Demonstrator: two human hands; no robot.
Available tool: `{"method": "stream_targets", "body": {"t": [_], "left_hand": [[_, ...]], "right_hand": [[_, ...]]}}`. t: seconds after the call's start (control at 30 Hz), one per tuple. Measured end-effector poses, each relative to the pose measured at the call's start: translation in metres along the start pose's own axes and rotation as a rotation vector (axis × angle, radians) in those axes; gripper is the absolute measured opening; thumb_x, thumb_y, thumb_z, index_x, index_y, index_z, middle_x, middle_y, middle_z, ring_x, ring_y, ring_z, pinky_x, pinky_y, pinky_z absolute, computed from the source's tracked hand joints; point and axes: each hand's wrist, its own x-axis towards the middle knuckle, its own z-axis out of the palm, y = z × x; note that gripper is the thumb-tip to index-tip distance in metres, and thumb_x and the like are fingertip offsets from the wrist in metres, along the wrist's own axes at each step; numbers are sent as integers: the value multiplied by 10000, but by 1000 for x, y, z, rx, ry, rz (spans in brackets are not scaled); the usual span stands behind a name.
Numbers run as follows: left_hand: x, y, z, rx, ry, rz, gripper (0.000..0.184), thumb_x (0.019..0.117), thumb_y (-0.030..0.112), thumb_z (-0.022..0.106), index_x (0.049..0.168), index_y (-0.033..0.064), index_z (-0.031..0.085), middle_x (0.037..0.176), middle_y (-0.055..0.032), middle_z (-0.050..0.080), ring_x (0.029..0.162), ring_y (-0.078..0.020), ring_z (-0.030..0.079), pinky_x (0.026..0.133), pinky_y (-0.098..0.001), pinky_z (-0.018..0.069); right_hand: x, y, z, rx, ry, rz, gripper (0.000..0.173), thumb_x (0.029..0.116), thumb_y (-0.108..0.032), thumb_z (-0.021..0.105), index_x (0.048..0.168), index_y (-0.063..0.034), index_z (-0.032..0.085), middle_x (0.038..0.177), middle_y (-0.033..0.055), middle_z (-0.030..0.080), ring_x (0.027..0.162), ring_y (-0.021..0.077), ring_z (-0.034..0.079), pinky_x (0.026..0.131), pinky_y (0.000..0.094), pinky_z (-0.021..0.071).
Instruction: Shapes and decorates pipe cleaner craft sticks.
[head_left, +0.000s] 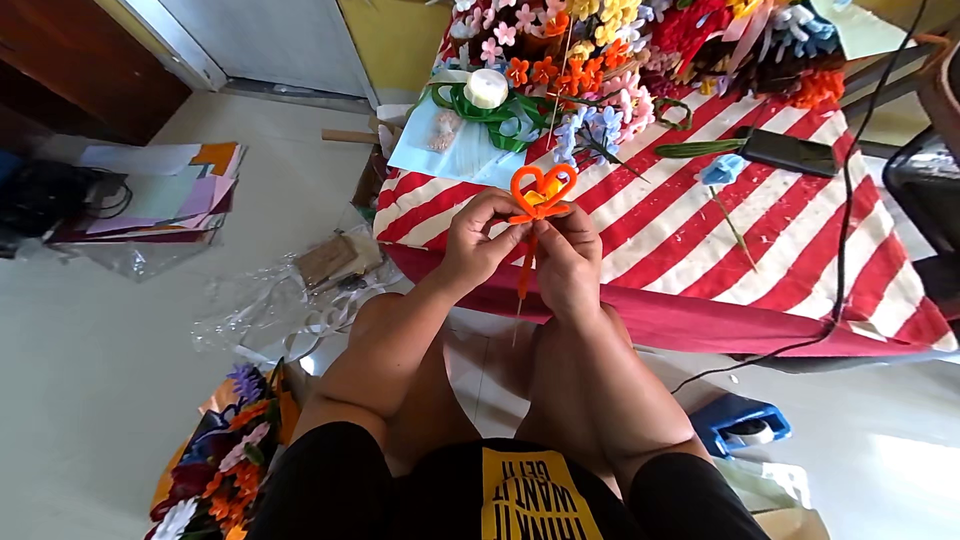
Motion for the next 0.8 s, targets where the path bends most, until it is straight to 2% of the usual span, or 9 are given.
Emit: {"method": "stream_targets", "body": {"t": [0.17,0.37,0.63,0.73,0.8], "left_hand": [[-1,-3,5,-91,-21,-47,149,899,-60,648,1028,13,644,1025,-28,636,922,-56,637,839,-248,569],[-1,5,15,-120,-30,-111,252,876,-125,625,1102,-15,608,1042,-48,617,875,-58,647,803,-248,589],[-3,9,16,-110,-88,-160,348,870,-134,646,1183,-6,569,1045,-60,634,870,-75,657,756,-240,593],[-4,5,16,-195,-86,-214,362,882,-148,624,1190,34,563,1012,-40,659,852,-78,671,736,-235,594],[-4,3,16,-273,-65,-258,353,903,-135,616,1189,69,580,1002,-28,665,849,-90,676,722,-249,602]], "right_hand": [[1,-1,-1,15,26,-48,217,973,16,590,1105,-154,613,939,-37,683,847,47,667,782,235,575],[2,-3,-2,-35,64,-114,228,972,39,576,1111,-142,591,988,-29,692,908,62,681,835,260,582],[2,-6,-4,-61,71,-121,200,976,19,578,1092,-144,599,946,-38,684,858,57,677,808,260,584],[4,-5,-5,-59,67,-129,200,967,26,583,1074,-142,605,927,-37,682,831,47,670,767,235,578],[5,-4,-6,-51,68,-127,201,967,26,587,1082,-138,606,935,-33,683,842,50,670,776,238,578]]}}
